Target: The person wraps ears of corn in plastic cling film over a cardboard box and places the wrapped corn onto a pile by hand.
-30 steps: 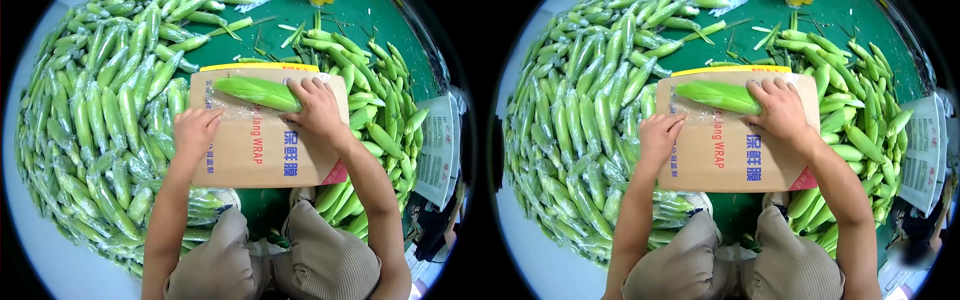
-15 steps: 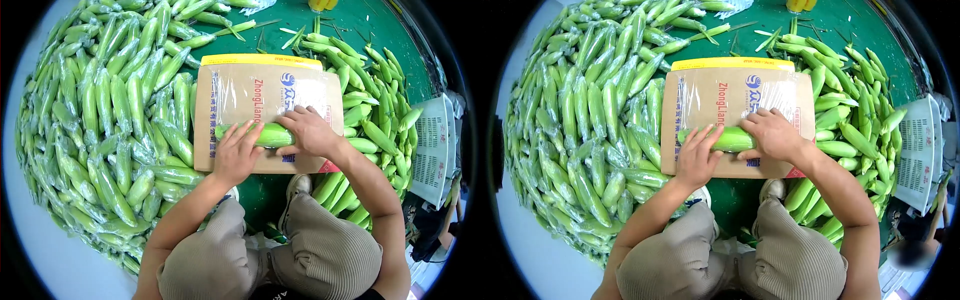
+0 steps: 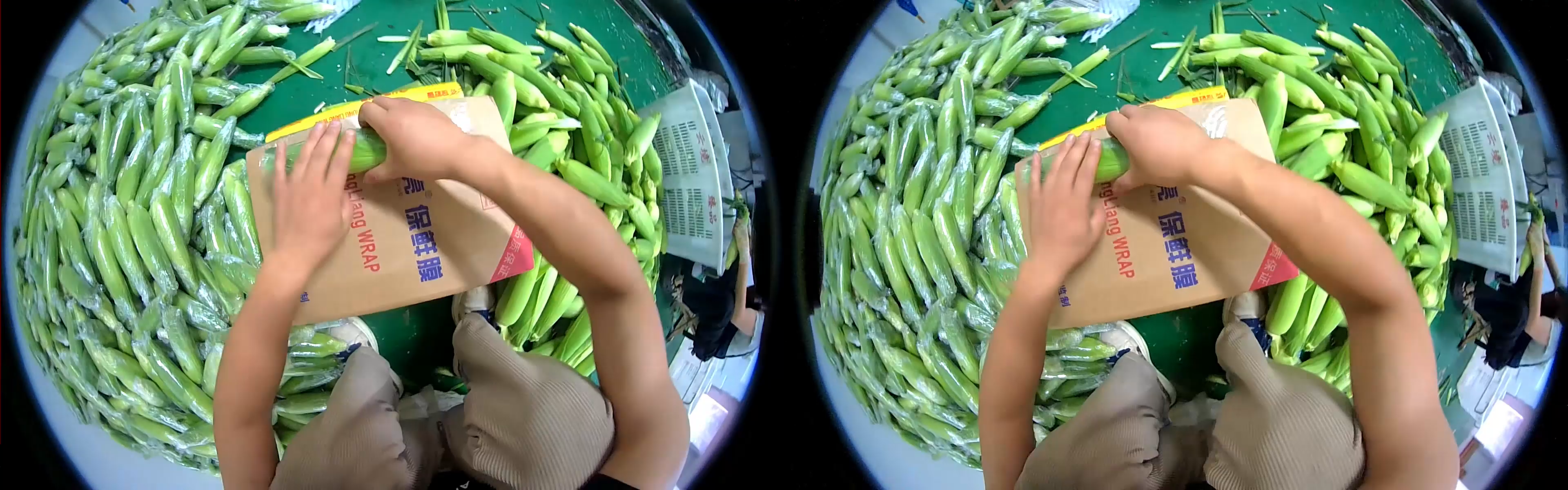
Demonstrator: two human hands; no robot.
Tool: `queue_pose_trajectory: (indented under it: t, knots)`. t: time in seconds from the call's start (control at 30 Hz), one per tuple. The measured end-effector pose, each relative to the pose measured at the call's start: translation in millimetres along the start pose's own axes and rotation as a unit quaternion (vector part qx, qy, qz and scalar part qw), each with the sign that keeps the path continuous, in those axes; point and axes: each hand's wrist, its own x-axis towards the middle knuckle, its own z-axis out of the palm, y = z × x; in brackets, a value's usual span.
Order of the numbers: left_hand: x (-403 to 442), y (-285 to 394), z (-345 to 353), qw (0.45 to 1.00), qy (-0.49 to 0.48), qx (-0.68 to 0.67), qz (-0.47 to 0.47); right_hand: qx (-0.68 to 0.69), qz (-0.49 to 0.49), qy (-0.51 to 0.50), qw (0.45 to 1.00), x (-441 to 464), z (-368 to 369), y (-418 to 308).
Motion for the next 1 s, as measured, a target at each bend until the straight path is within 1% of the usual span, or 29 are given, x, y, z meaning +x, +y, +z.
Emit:
queue_pose_trajectory:
  t: [0.03,0.07,0.1,0.13,0.17,0.23,0.27,0.33,0.37,0.4,0.43,0.47,0.53,0.57,0.6,0.63,0.67,0.7,0.73,0.77,0.8,0.83,0.87,0.9,0.93,0.97,1.0]
  knots:
    - [-9.8,8.0,-2.8,0.999,-0.005,0.042,0.031,0.052,0.011,-0.048,0.997,-4.1,-12.0,-8.6]
    - [-20.3,6.1,-2.7,0.999,-0.041,0.016,0.031,0.099,0.055,-0.147,0.983,-7.7,-18.9,-21.2]
    - [-25.8,-0.2,-3.1,0.997,-0.072,-0.009,0.034,0.161,0.021,-0.138,0.977,-12.4,-8.2,-25.6]
    - [-28.5,-4.6,-2.8,0.994,-0.100,-0.031,0.039,0.135,0.034,-0.197,0.970,-12.6,-9.7,-21.7]
    - [-30.9,-6.4,-1.7,0.989,-0.134,-0.064,0.017,0.109,0.047,-0.254,0.960,-12.2,-12.5,-17.0]
    - [-27.8,3.0,-16.8,0.967,-0.214,-0.133,-0.029,0.134,0.057,-0.271,0.951,8.7,-29.4,-9.4]
    - [-22.8,11.5,-28.2,0.948,-0.286,-0.129,-0.047,0.073,-0.086,-0.144,0.983,11.9,-15.9,5.4]
    - [1.4,28.8,-51.1,0.898,-0.421,-0.110,-0.068,-0.077,-0.179,-0.092,0.977,8.4,27.9,3.3]
    - [6.0,30.5,-51.5,0.892,-0.426,-0.133,-0.069,-0.156,-0.224,-0.065,0.960,11.5,48.8,4.6]
    - [5.6,30.9,-49.8,0.885,-0.432,-0.157,-0.074,-0.145,-0.207,-0.077,0.964,13.9,70.8,12.1]
    - [0.0,32.5,-48.7,0.875,-0.440,-0.184,-0.086,-0.137,-0.202,-0.073,0.967,11.3,70.6,8.7]
    - [-6.9,35.0,-46.7,0.864,-0.467,-0.157,-0.103,-0.132,-0.200,-0.071,0.968,6.8,67.6,7.7]
    - [-30.3,42.0,-57.6,0.836,-0.494,-0.206,-0.126,-0.134,-0.203,-0.052,0.969,3.9,65.6,5.9]
    - [-42.5,45.4,-62.9,0.824,-0.502,-0.228,-0.130,-0.122,-0.197,-0.062,0.971,3.9,66.6,5.9]
    - [-65.4,46.2,-63.5,0.803,-0.507,-0.297,-0.100,-0.122,-0.191,-0.064,0.972,5.0,67.8,6.3]
    - [-89.8,51.1,-67.0,0.775,-0.512,-0.366,-0.069,-0.118,-0.183,-0.069,0.974,3.9,69.3,5.5]
    - [-105.8,68.2,-75.2,0.727,-0.580,-0.356,-0.088,-0.119,-0.172,-0.067,0.975,-1.3,67.9,0.8]
    - [-120.0,84.2,-80.2,0.675,-0.645,-0.343,-0.104,-0.112,-0.196,-0.031,0.974,-7.7,77.7,-2.1]
    - [-141.4,86.7,-78.0,0.624,-0.675,-0.385,-0.088,-0.106,-0.217,0.005,0.970,-16.2,94.6,-4.5]
    - [-157.4,84.9,-77.5,0.593,-0.688,-0.412,-0.069,-0.101,-0.236,0.042,0.966,-29.1,108.0,-6.3]
    - [-173.7,83.1,-76.7,0.560,-0.700,-0.439,-0.052,-0.033,-0.292,0.041,0.955,-50.7,118.4,-13.5]
    - [-184.6,82.7,-78.2,0.553,-0.697,-0.455,-0.035,0.035,-0.346,0.041,0.937,-74.3,128.1,-25.2]
    - [-189.3,80.2,-74.1,0.547,-0.692,-0.471,-0.015,0.116,-0.332,-0.010,0.936,-107.2,129.9,-43.1]
    - [-189.5,76.6,-72.5,0.578,-0.670,-0.465,-0.020,0.199,-0.311,-0.061,0.927,-142.2,121.9,-61.1]
    - [-187.9,72.3,-79.3,0.605,-0.649,-0.461,-0.026,0.242,-0.239,-0.147,0.929,-167.5,102.1,-75.8]
    - [-183.8,69.8,-88.2,0.631,-0.628,-0.454,-0.032,0.284,-0.165,-0.226,0.917,-189.0,88.2,-87.8]
    - [-169.9,68.8,-96.7,0.626,-0.647,-0.431,-0.054,0.319,-0.080,-0.265,0.906,-211.2,93.7,-94.2]
